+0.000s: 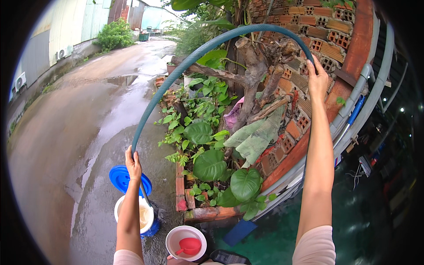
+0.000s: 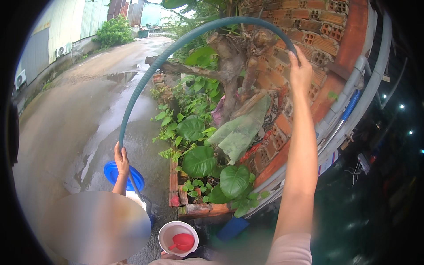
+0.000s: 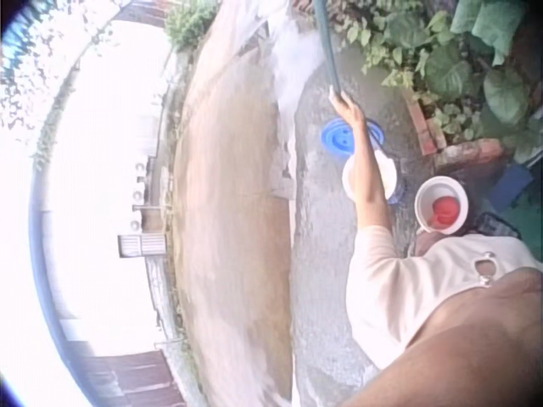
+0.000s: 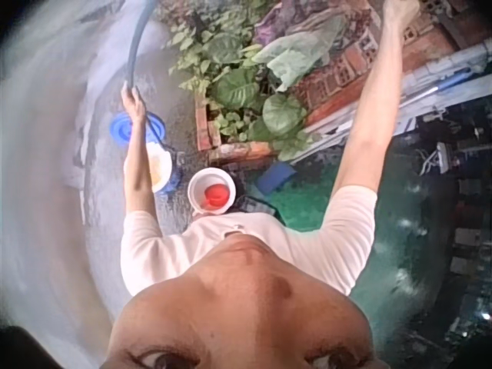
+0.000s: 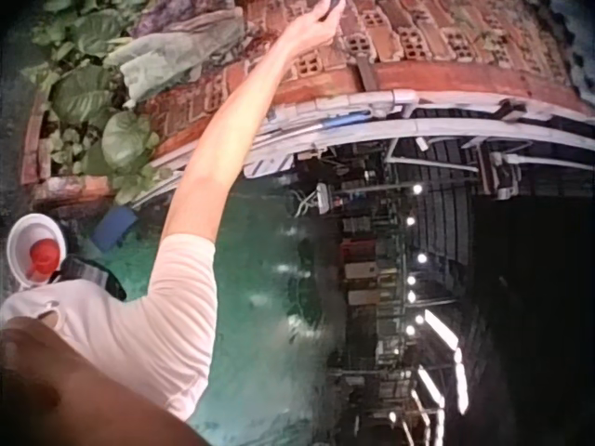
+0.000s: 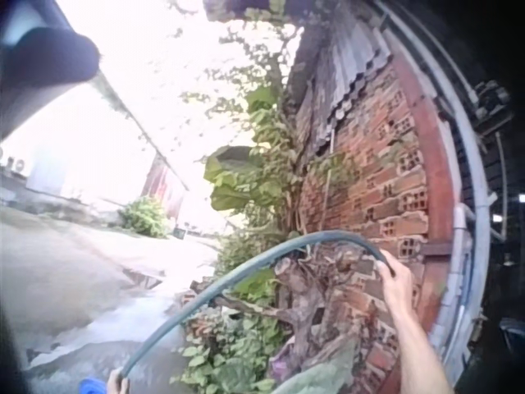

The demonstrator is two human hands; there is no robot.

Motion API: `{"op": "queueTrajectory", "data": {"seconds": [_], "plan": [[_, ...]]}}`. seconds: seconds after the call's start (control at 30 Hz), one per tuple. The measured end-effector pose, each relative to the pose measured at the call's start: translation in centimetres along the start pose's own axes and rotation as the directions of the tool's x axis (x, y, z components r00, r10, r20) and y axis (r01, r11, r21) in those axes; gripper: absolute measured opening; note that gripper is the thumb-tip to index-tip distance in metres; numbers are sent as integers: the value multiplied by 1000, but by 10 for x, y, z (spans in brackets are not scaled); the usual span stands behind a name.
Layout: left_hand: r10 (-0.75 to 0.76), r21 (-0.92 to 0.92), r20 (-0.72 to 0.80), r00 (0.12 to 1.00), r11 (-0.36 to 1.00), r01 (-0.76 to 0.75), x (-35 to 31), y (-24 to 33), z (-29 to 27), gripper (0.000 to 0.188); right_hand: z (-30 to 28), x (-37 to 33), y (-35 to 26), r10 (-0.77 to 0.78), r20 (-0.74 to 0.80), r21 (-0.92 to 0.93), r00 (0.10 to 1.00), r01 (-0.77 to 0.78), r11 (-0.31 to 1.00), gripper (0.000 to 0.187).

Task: The person retrieves a blue water cooler, fills it with water using a hose, and then washes the cooler and its lid with a sponge and soap. The person scrubs the interior and exterior surfaces of the cooler and lid.

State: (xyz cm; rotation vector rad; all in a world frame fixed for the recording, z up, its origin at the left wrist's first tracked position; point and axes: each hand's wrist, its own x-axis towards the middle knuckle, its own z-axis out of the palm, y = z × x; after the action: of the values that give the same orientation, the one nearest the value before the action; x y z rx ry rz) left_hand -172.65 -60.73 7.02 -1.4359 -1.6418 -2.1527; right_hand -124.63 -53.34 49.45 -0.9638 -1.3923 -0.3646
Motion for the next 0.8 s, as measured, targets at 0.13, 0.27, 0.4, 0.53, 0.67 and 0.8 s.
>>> {"op": "queueTrajectory", "data": {"seconds": [0.13,0.27,0.4,0.53,0.67,0.8], "plan": [[27,19,17,999,999,-27,5,2,1,30,6,15,14,-80,-56,-51,995,78,996,35],[11,33,26,1000,999,-12,3,6,-1,29,16,16,1,139,104,-91,985,-130,987,38],[-18,5,-5,1000,1000,18,-4,4,5,29,23,14,32,62,181,-58,982,-52,997,41],[-24,-1,26,999,1000,24,-12,-9,-4,31,34,2,59,25,248,-106,969,1,994,41],[79,158,38,996,984,-84,2,-22,-15,34,49,12,93,9,387,-194,922,72,978,42],[-80,145,265,961,988,42,-2,-31,-29,31,51,20,126,18,490,-312,872,156,937,42]]}}
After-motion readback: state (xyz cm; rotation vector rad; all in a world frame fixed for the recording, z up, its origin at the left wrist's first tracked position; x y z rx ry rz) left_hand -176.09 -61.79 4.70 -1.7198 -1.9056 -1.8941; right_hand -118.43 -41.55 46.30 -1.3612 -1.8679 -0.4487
